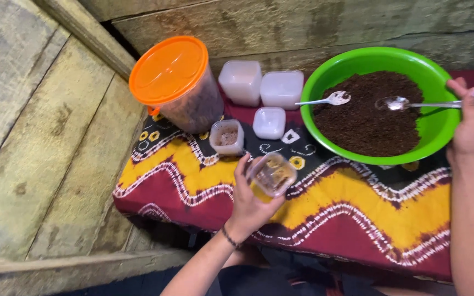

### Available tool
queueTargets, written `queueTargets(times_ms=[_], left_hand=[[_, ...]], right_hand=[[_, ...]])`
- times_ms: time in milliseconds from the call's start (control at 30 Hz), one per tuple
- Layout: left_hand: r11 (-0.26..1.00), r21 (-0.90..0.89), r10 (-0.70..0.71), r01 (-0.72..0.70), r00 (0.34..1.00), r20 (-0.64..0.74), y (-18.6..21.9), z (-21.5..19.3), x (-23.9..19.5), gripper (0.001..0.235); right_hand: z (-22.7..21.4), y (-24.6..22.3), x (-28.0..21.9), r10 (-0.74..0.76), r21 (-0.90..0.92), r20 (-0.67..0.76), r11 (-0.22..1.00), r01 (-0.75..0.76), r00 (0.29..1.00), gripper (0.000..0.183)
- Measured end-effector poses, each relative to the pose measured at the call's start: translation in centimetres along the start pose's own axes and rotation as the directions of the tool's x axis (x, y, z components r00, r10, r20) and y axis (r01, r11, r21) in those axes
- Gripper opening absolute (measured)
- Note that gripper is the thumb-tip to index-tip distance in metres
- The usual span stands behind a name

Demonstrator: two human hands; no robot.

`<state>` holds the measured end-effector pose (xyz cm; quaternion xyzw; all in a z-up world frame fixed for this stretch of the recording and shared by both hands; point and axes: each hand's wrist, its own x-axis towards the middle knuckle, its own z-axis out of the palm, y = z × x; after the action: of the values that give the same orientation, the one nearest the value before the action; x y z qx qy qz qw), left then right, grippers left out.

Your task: Filling small plastic containers with dark granular material using a spoon and then sealing them with lids.

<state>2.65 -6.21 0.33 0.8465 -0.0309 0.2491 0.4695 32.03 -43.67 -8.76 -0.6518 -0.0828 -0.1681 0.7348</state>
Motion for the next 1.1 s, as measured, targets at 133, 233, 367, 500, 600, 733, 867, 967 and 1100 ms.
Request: queueTargets(times_ms=[133,233,367,500,600,733,867,967,1100], left_hand=[[0.948,-0.258,0.187,-0.185,0.982,-0.018,1.4,2.9,4.0,0.098],[0.958,-0.201,0.180,-0.203,0.975,-0.128,0.6,5.5,7.2,0.098],[0.918,-0.336,0.147,-0.208,0.969,-0.198,1.1,7.9,10.9,0.082],[0.925,-0.180,0.280,-0.335,0.920,-0.275,-0.2,9.8,12.5,0.083],[0.905,-0.052,0.395,-0.422,0.880,-0.264,-1.9,10.6,12.4,0.082],[0.869,-0.011,0.478,-0.495,0.845,-0.239,-2.2,10.9,11.9,0.081],[0.862,-0.020,0.494,-0.507,0.847,-0.197,-2.6,11.4,11.9,0.081],[0.858,0.019,0.507,-0.514,0.839,-0.199,-2.7,12.0,12.1,0.080],[0.838,-0.125,0.492,-0.532,0.834,-0.250,-2.6,12.6,12.3,0.084]], right_hand=[[-0.7,-1.2,-0.3,-0.208,-0.263,0.084,0.938,0.223,0.974,0.056],[-0.3,-4.5,-1.4,-0.316,-0.521,0.113,0.788,0.327,0.942,0.037],[-0.5,-6.4,-1.9,-0.392,-0.731,0.173,0.563,0.384,0.904,0.043],[0.9,-9.6,-3.1,-0.401,-0.713,0.256,0.536,0.452,0.880,0.036],[2.3,-11.4,-4.0,-0.379,-0.643,0.310,0.592,0.486,0.872,0.025],[3.6,-12.4,-4.8,-0.428,-0.576,0.402,0.569,0.587,0.810,0.016],[4.0,-11.8,-4.8,-0.436,-0.637,0.413,0.488,0.596,0.799,0.022],[3.9,-11.0,-4.7,-0.425,-0.708,0.438,0.379,0.595,0.792,0.024],[3.4,-9.7,-4.5,-0.411,-0.693,0.381,0.466,0.550,0.828,0.020]])
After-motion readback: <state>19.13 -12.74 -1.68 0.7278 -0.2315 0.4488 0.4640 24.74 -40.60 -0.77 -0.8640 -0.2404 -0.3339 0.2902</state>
